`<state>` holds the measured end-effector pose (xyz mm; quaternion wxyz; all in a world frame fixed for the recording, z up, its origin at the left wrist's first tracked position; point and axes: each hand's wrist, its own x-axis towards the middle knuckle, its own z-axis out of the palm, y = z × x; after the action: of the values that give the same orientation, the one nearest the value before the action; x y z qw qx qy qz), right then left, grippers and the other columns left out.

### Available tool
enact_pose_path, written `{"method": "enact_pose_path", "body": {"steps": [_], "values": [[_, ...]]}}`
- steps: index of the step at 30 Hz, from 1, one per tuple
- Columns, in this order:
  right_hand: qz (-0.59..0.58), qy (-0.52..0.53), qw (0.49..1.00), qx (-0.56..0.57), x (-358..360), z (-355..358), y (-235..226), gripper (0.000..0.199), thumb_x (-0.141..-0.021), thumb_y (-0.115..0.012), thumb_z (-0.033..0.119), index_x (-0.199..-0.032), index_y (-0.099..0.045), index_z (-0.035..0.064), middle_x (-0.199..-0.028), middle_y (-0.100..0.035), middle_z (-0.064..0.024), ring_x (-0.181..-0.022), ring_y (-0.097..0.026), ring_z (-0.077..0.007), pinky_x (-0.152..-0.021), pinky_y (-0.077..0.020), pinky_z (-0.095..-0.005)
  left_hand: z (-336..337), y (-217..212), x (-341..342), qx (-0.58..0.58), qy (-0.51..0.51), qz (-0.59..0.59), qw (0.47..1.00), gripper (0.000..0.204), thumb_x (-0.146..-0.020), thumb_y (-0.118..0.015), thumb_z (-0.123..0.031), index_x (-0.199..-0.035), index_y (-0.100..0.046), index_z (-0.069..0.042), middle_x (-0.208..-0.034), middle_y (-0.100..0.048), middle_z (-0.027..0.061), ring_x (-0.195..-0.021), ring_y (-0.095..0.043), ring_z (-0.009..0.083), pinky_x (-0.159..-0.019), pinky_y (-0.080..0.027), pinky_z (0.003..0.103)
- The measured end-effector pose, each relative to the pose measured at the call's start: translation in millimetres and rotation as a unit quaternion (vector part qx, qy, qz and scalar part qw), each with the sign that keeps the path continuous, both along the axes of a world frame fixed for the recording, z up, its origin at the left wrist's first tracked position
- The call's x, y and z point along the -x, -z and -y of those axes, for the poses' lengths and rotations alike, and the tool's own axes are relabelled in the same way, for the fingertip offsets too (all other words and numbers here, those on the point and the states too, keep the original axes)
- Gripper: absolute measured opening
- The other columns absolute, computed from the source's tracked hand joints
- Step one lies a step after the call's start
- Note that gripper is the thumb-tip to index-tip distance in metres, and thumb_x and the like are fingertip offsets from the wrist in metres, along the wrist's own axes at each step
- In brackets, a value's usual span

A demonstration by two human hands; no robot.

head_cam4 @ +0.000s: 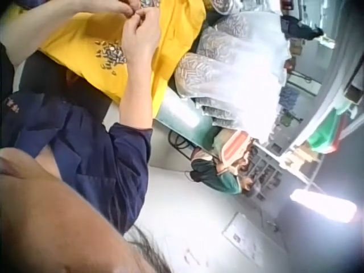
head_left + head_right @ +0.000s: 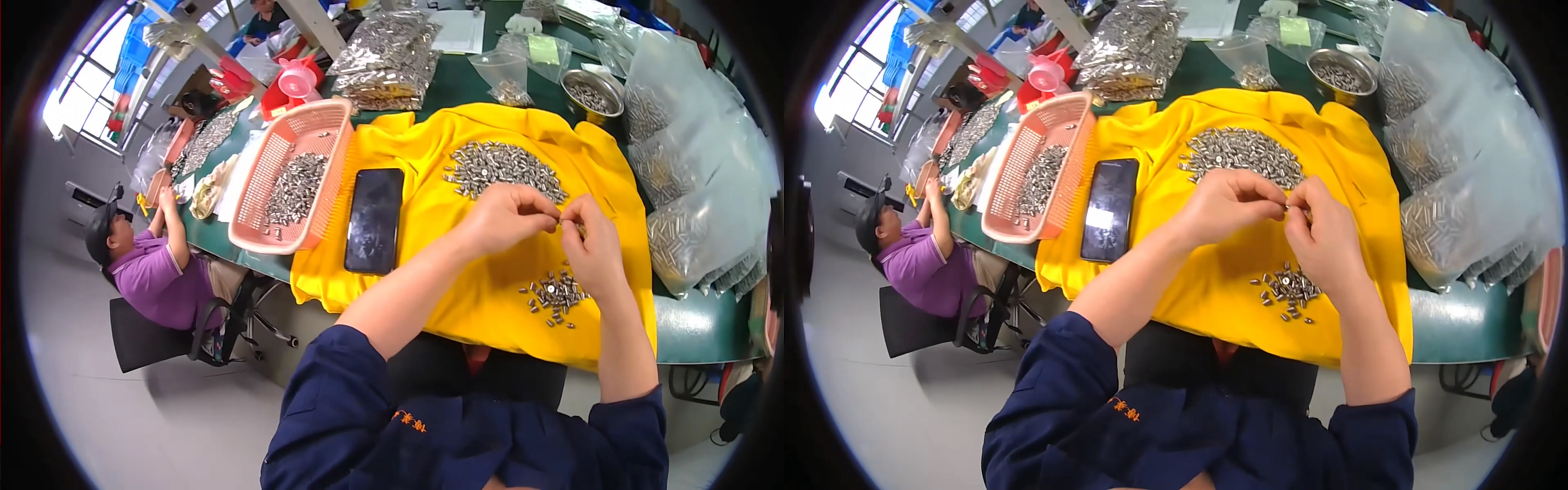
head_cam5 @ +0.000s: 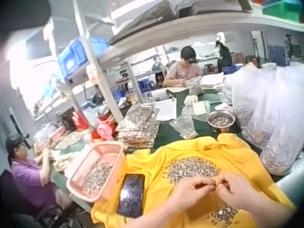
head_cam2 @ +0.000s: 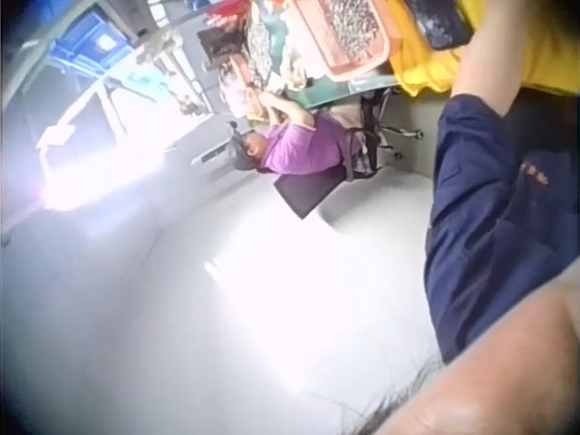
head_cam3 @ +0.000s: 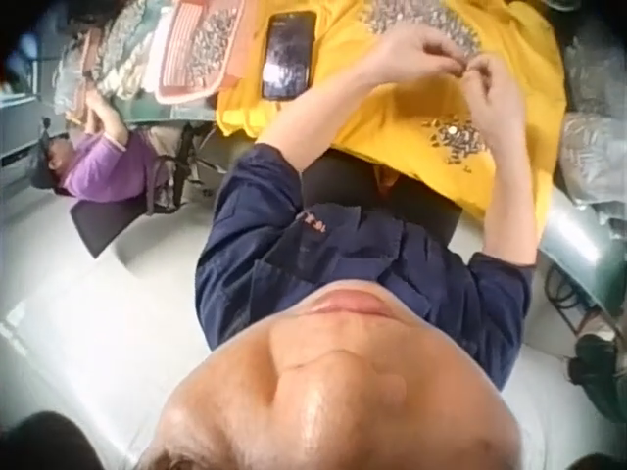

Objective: Sort and inspect small metal pins on a yellow cloth at a factory workbench.

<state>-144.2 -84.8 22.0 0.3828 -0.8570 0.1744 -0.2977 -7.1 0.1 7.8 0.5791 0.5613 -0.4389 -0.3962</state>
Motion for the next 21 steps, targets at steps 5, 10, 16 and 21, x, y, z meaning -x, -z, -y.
{"method": "enact_pose_path", "body": {"steps": [5,10,16,21], "values": [[0.034,-0.006,0.999,-0.010,-4.1,1.9,1.7,0.006,-0.074,-0.048,0.002,-0.079,-0.045,0.0023,-0.063,-0.049,-0.0112,-0.056,-0.049,-0.0245,-0.053,-0.0400,-0.0315,0.5,0.9,1.7,0.001,-0.032,0.011,0.999,0.010,-0.071,-0.060,-0.003,-0.080,-0.063,-0.001,-0.073,-0.062,0.0037,-0.065,-0.056,0.0067,-0.061,-0.046,0.020],[-0.032,0.015,0.999,0.014,-1.0,-2.1,-3.4,0.007,-0.074,-0.048,0.003,-0.080,-0.045,0.0022,-0.064,-0.051,-0.0123,-0.058,-0.051,-0.0252,-0.055,-0.0410,-0.0314,3.2,4.9,-1.3,0.006,-0.031,0.024,0.999,0.010,-0.070,-0.061,-0.005,-0.080,-0.063,-0.002,-0.072,-0.062,0.0029,-0.065,-0.056,0.0067,-0.060,-0.046,0.021],[-0.004,0.007,0.995,-0.098,1.8,10.0,-3.2,0.005,-0.075,-0.048,0.004,-0.079,-0.046,0.0021,-0.062,-0.050,-0.0105,-0.056,-0.050,-0.0202,-0.053,-0.0399,-0.0301,-5.4,5.1,-16.0,-0.050,-0.052,0.174,0.982,0.010,-0.073,-0.057,-0.002,-0.082,-0.061,0.000,-0.074,-0.061,0.0020,-0.068,-0.056,0.0068,-0.063,-0.046,0.020],[0.018,0.033,0.998,-0.053,-1.4,11.1,2.3,0.005,-0.075,-0.048,0.004,-0.080,-0.047,0.0027,-0.065,-0.050,-0.0085,-0.058,-0.050,-0.0181,-0.054,-0.0400,-0.0284,1.5,9.2,-11.8,0.003,-0.052,0.213,0.976,0.016,-0.075,-0.055,-0.005,-0.089,-0.060,-0.002,-0.083,-0.062,0.0105,-0.074,-0.060,0.0163,-0.068,-0.046,0.025]]}}
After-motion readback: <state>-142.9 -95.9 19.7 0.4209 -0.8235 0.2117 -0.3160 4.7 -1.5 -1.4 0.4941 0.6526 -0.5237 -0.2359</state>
